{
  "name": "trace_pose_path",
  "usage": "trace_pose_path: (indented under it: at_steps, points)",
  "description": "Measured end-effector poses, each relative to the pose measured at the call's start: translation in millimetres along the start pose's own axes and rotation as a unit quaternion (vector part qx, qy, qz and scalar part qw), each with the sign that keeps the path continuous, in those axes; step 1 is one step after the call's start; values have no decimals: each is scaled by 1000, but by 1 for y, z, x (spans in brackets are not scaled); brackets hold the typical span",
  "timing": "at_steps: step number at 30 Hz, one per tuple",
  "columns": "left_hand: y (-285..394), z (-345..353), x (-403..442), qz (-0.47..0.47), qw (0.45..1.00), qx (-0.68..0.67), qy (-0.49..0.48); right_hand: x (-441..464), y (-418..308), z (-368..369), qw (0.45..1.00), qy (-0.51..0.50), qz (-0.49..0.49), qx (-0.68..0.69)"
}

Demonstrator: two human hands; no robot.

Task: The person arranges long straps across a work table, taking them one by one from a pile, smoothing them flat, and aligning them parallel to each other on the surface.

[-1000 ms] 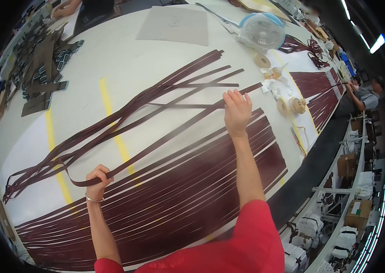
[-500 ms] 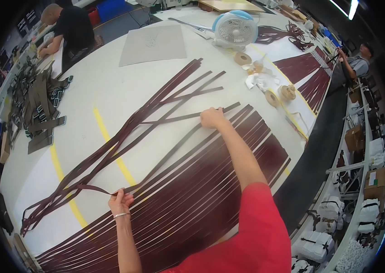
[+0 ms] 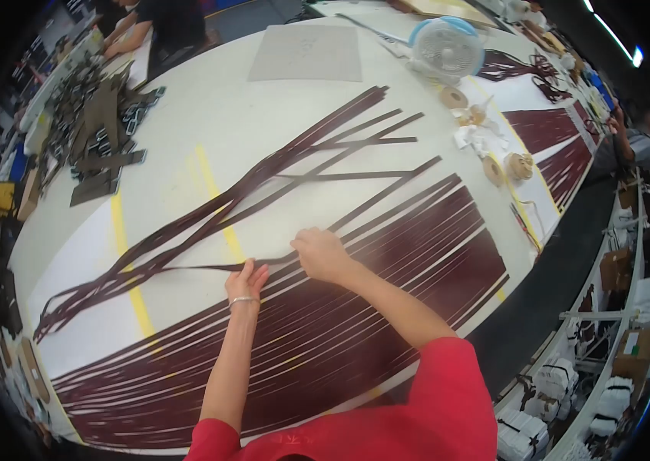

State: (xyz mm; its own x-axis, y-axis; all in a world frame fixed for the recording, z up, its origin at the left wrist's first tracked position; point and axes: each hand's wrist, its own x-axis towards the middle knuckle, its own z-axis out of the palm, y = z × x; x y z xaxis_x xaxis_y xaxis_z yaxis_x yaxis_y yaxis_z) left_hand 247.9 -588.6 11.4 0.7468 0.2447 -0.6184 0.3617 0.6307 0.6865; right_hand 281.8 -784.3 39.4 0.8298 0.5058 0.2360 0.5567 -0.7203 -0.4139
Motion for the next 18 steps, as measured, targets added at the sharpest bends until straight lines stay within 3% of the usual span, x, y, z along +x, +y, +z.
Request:
trace_pose_path:
  at_steps: [3,6,10,14,17,18]
  points:
    - [0,3,3,-17,998,-60,-8,4,-15,29,994,52,-52,-84]
    - [-2,5,3,-32,996,-82,19,1,-7,47,994,67,-53,-68]
    - [-6,-8,12,-20,997,-58,-46,-3,-12,54,993,75,-5,-89]
    - [4,-27,35,-41,958,-251,-128,-6,-19,54,988,89,27,-126]
    - [44,-83,66,64,905,-354,-225,-11,-11,66,984,77,18,-158]
    - [68,-107,70,102,905,-352,-215,-11,-10,66,983,77,6,-168]
